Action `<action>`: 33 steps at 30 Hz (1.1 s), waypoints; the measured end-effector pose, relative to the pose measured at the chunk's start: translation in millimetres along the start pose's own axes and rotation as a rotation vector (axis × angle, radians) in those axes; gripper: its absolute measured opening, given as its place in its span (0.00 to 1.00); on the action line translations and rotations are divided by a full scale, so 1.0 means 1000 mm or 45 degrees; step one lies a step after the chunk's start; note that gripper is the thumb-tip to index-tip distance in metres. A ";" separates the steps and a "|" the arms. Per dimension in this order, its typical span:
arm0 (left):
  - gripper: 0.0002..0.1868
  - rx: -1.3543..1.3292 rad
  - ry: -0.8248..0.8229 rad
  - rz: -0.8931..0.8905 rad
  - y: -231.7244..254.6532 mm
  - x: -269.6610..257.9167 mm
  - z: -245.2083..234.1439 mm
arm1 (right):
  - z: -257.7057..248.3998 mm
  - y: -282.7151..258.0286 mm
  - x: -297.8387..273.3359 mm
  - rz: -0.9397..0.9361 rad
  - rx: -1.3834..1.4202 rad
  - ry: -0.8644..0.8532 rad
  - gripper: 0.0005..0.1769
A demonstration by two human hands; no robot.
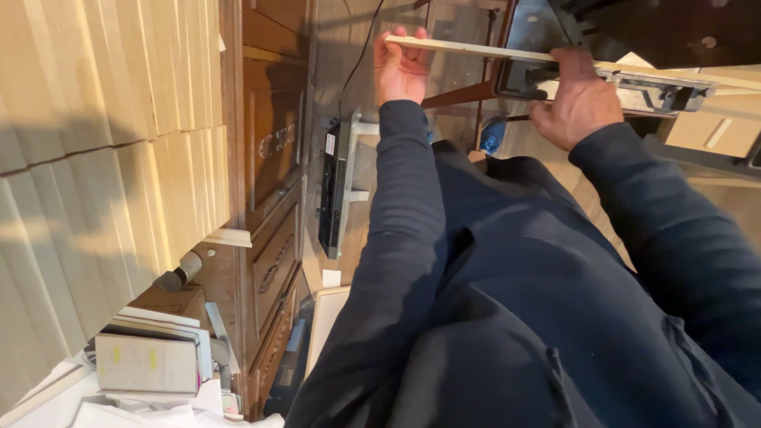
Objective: Cutting thin wooden strips using a manual guillotine-style wood cutter in a workshop.
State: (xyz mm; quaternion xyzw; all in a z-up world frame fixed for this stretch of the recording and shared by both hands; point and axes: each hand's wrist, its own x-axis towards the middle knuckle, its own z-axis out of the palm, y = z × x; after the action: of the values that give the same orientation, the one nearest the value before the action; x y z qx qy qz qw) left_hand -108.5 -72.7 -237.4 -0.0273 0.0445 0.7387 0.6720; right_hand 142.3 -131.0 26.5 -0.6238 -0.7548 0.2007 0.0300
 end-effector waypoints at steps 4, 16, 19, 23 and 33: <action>0.14 0.085 0.025 -0.018 0.015 -0.006 0.042 | 0.007 0.002 -0.001 -0.003 -0.053 -0.008 0.40; 0.10 1.421 -0.292 -0.183 -0.014 0.004 0.241 | -0.004 -0.003 0.003 0.134 -0.007 -0.073 0.47; 0.10 2.374 -0.725 -0.393 -0.073 0.003 0.232 | -0.005 -0.005 0.003 0.166 -0.069 -0.156 0.47; 0.10 3.036 -1.000 -0.542 -0.107 0.015 0.225 | -0.023 -0.009 0.008 0.279 -0.041 -0.338 0.43; 0.16 2.781 -0.976 -1.155 -0.116 0.044 0.224 | -0.011 0.012 0.004 0.165 0.149 -0.105 0.42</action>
State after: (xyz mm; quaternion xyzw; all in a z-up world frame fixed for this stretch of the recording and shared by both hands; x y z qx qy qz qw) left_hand 7.1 4.3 -22.2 0.7505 0.4230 -0.0234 0.5073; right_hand 155.7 -122.6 31.3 -0.6597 -0.7004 0.2715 0.0220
